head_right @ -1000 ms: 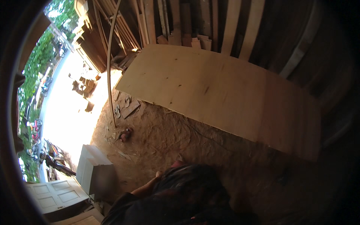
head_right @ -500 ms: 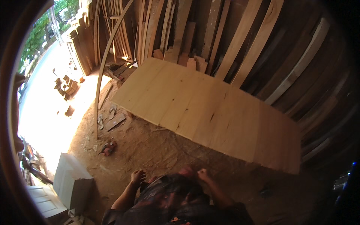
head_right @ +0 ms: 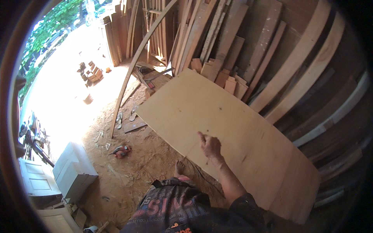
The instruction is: The person lifts and repositions a large plywood sheet in a woodworking shop, then uses a tape measure and pencil to mark measurements on the sheet. The person repeatedly measures different edges and marks the sheet with a pencil.
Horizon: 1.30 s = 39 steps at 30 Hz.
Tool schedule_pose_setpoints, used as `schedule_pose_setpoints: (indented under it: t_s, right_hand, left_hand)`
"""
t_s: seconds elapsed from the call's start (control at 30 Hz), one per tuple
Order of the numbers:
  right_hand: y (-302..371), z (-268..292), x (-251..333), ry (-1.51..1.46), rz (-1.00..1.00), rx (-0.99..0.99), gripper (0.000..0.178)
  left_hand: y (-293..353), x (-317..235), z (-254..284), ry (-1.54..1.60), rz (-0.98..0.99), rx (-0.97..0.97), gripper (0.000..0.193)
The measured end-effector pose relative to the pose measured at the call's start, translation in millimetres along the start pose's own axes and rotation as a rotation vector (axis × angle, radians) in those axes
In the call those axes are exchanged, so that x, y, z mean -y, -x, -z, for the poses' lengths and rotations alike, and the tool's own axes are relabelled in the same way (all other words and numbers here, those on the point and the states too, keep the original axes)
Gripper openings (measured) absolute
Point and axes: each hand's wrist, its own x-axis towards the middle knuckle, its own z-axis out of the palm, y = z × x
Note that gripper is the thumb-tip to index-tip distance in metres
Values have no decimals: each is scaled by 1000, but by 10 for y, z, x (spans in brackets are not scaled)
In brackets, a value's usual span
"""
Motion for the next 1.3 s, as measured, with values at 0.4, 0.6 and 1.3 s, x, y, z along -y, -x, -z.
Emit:
schedule_pose_setpoints:
  t_s: [0.4,0.6,1.3]
  right_hand:
    - [-861,-299,-566,237,54,2,56]
    - [-791,-405,-610,290,-18,-53,46]
    - [-1049,-1156,360,210,-1183,-62,60]
  left_hand:
    - [-340,-1261,439,423,222,-90,27]
    - [-844,-1702,877,460,205,-106,27]
    - [-2735,-6067,2860,491,-636,60,34]
